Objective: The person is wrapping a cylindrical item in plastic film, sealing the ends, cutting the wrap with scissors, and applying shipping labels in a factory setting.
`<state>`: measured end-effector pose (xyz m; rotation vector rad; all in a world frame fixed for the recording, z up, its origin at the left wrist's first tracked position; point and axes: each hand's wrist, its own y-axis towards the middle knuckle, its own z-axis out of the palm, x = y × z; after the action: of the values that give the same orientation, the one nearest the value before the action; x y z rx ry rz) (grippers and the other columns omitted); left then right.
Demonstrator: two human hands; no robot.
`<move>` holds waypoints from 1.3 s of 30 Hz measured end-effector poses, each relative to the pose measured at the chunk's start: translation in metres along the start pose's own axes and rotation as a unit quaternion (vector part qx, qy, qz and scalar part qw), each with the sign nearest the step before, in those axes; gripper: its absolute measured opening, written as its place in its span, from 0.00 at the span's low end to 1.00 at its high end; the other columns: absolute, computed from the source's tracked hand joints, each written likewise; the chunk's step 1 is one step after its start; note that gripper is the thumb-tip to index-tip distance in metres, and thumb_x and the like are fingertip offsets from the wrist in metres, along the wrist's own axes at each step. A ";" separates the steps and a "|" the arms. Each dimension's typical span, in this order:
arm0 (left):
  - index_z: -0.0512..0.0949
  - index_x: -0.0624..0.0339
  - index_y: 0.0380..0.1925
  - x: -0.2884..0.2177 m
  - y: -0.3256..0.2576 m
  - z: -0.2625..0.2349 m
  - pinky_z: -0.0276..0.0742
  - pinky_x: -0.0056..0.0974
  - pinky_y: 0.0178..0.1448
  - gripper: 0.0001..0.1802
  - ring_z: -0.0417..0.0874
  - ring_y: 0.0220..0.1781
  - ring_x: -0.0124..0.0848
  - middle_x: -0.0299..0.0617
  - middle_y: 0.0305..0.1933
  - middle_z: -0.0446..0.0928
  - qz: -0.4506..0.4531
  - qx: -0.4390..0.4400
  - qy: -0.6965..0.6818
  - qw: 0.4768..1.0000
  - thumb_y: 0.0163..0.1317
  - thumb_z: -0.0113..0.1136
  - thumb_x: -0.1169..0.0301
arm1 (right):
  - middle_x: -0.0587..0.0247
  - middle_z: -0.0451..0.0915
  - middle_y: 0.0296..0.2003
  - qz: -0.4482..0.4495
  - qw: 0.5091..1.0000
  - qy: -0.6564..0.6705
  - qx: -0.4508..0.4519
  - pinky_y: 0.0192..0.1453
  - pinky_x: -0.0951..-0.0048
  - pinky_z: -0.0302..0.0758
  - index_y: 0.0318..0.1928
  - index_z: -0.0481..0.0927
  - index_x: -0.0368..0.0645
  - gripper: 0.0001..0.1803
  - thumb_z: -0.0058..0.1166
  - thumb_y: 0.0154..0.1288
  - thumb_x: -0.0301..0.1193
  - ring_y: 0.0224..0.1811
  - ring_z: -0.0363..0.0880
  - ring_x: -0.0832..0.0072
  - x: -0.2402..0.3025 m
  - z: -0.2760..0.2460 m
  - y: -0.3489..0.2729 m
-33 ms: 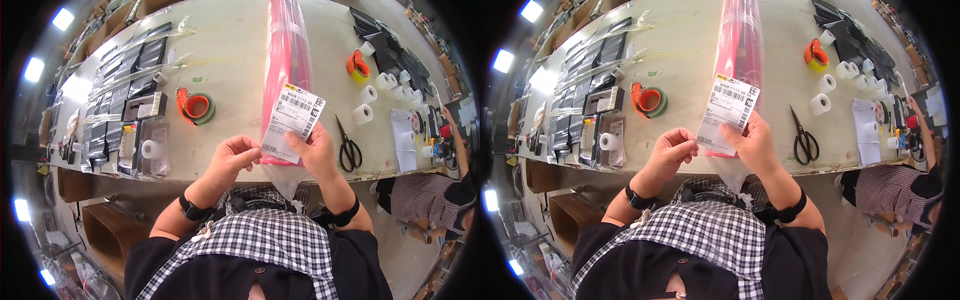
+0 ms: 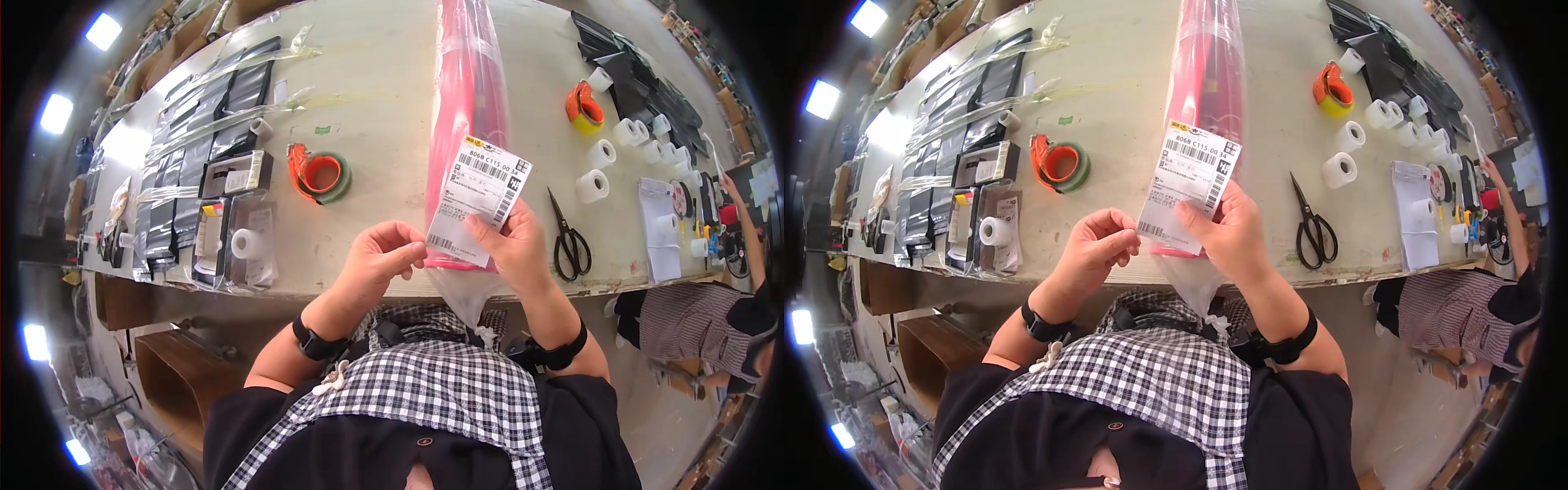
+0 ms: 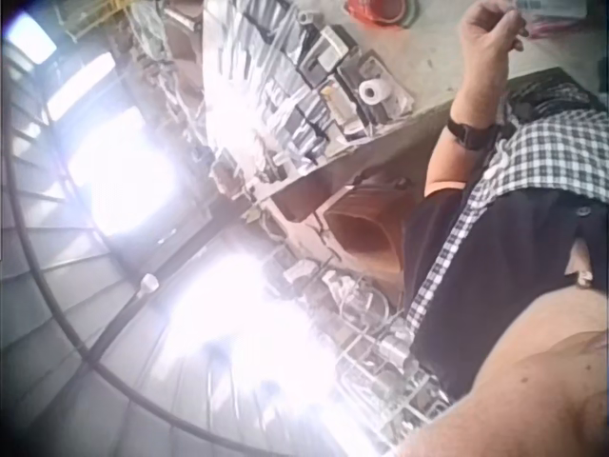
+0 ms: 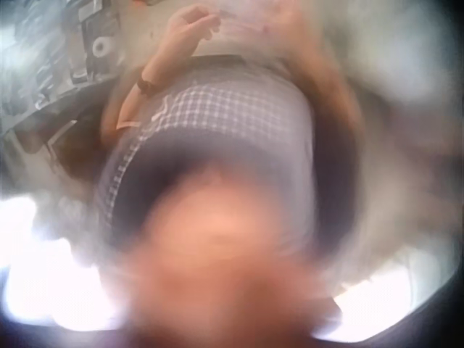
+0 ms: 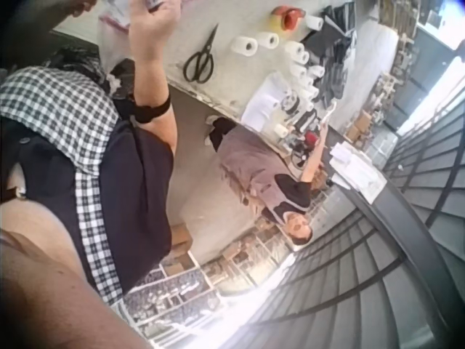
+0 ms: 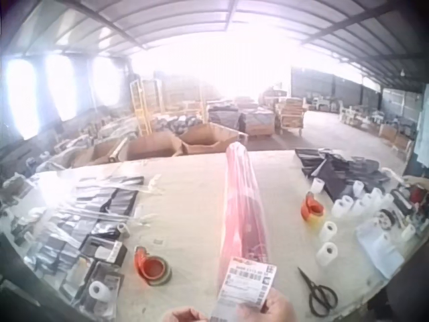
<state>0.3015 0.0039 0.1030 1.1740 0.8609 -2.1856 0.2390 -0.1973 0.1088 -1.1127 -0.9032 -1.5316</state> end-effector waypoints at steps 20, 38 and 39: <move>0.75 0.60 0.34 0.007 0.000 0.011 0.74 0.27 0.36 0.05 0.77 0.31 0.21 0.34 0.29 0.77 0.044 0.020 0.020 0.999 0.61 0.62 0.73 | 0.48 0.75 0.50 -0.295 0.809 -0.508 -0.016 0.47 0.66 0.78 0.58 0.73 0.39 0.31 0.67 0.55 0.34 0.45 0.79 0.56 -0.003 0.003 -0.009; 0.76 0.63 0.27 0.007 -0.046 -0.067 0.73 0.27 0.35 0.01 0.77 0.29 0.21 0.34 0.25 0.78 -0.011 -0.079 0.303 0.950 0.54 0.58 0.78 | 0.70 0.80 0.30 0.077 0.984 0.102 -0.127 0.37 0.80 0.76 0.38 0.77 0.39 0.07 0.50 0.70 0.30 0.31 0.78 0.83 -0.022 -0.081 -0.029; 0.76 0.63 0.26 0.015 -0.059 -0.101 0.73 0.26 0.35 0.03 0.77 0.29 0.21 0.34 0.25 0.78 -0.055 -0.056 0.274 0.958 0.52 0.60 0.75 | 0.70 0.79 0.31 0.062 0.980 0.113 -0.155 0.36 0.81 0.76 0.38 0.77 0.40 0.07 0.50 0.70 0.30 0.30 0.77 0.84 -0.015 -0.089 -0.031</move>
<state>0.3076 0.1154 0.0642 1.7452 1.2811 -1.8786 0.1912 -0.2692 0.0674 -1.1596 -0.4429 -1.6919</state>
